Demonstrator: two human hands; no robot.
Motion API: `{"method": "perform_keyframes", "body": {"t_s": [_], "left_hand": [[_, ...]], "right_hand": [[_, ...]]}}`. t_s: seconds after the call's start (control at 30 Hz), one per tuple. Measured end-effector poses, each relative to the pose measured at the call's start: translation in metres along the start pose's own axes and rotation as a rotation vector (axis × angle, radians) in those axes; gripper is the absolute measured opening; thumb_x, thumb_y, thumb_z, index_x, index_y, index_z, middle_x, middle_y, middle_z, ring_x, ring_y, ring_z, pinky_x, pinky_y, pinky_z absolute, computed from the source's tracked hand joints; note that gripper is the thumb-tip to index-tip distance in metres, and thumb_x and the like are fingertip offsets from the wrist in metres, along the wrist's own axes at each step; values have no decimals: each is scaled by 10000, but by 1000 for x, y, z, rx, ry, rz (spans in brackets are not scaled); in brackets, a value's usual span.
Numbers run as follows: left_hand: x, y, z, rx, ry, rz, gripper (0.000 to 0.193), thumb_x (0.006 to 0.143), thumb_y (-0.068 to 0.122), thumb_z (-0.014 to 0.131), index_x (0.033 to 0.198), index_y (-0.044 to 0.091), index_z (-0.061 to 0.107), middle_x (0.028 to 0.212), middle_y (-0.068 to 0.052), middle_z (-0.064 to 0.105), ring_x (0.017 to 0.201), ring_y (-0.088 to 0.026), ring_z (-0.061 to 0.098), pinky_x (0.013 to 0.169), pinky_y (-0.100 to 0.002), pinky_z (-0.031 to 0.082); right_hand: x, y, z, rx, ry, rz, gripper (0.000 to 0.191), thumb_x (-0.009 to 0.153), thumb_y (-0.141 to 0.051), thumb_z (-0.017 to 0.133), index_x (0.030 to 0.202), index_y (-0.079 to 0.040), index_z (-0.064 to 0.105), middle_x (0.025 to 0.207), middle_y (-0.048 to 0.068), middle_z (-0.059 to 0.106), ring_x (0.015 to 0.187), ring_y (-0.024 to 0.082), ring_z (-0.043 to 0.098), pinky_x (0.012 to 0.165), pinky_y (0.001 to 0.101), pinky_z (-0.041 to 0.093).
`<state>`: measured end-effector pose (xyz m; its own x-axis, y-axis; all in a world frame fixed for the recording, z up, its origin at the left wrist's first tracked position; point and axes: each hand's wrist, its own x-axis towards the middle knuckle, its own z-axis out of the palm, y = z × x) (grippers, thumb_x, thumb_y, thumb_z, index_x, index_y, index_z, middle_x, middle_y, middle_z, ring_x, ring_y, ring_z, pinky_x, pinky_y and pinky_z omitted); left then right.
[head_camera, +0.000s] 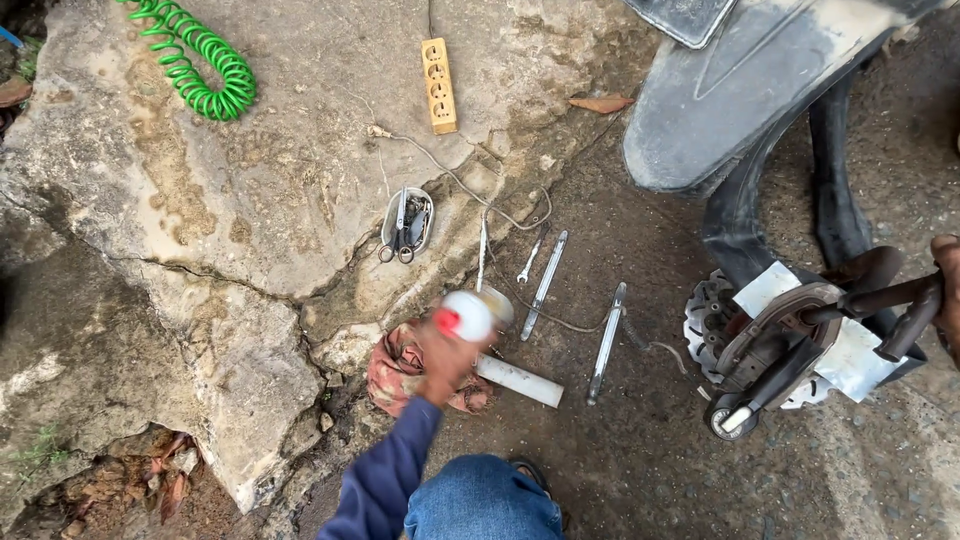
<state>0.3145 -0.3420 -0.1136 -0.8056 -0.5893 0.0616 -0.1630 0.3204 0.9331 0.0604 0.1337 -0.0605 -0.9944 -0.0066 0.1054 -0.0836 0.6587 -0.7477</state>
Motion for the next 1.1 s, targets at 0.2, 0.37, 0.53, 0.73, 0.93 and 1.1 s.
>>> {"method": "perform_keyframes", "body": {"t_s": [0.2,0.37,0.53,0.73,0.93,1.1], "left_hand": [[56,-28,-31,744,15,-275,940,682,560,828,1378,5,525,1180,-256,629,1116,-403,562,943,-576,454],[48,-38,-15,838,-62,-210,889,716,662,773,1293,4,617,1215,-256,665,1148,-413,603,1046,-509,446],[49,-31,-2,677,-75,-268,776,650,589,824,1202,59,697,1141,-212,728,1084,-398,656,988,-493,494],[63,-23,11,504,-60,-199,631,657,469,869,1117,57,739,1089,-169,772,1011,-350,734,928,-457,568],[66,-24,17,467,-36,-261,749,607,466,919,1167,23,693,1079,-162,774,1020,-319,743,967,-432,562],[61,-25,31,510,-111,-218,896,611,490,927,1283,3,591,1124,-191,747,1049,-350,720,942,-460,564]], "right_hand": [[0,2,-1,12,-6,3,387,1159,-320,568,1036,45,600,722,121,578,612,195,553,572,360,453],[-2,0,-14,22,-29,64,358,1180,-290,555,1031,34,575,714,95,556,587,167,527,537,339,443],[-6,-11,-23,87,-52,104,347,1198,-285,551,1024,14,572,727,68,564,596,130,522,536,309,439],[-6,-16,-27,61,-42,70,315,1140,-249,576,964,11,598,703,91,585,543,134,533,497,315,438],[3,8,-23,-1,15,5,363,1120,-245,624,885,31,637,643,102,580,520,163,505,483,346,406],[6,18,-23,64,18,52,395,1068,-280,629,870,61,636,643,123,599,547,177,522,477,356,408]]}}
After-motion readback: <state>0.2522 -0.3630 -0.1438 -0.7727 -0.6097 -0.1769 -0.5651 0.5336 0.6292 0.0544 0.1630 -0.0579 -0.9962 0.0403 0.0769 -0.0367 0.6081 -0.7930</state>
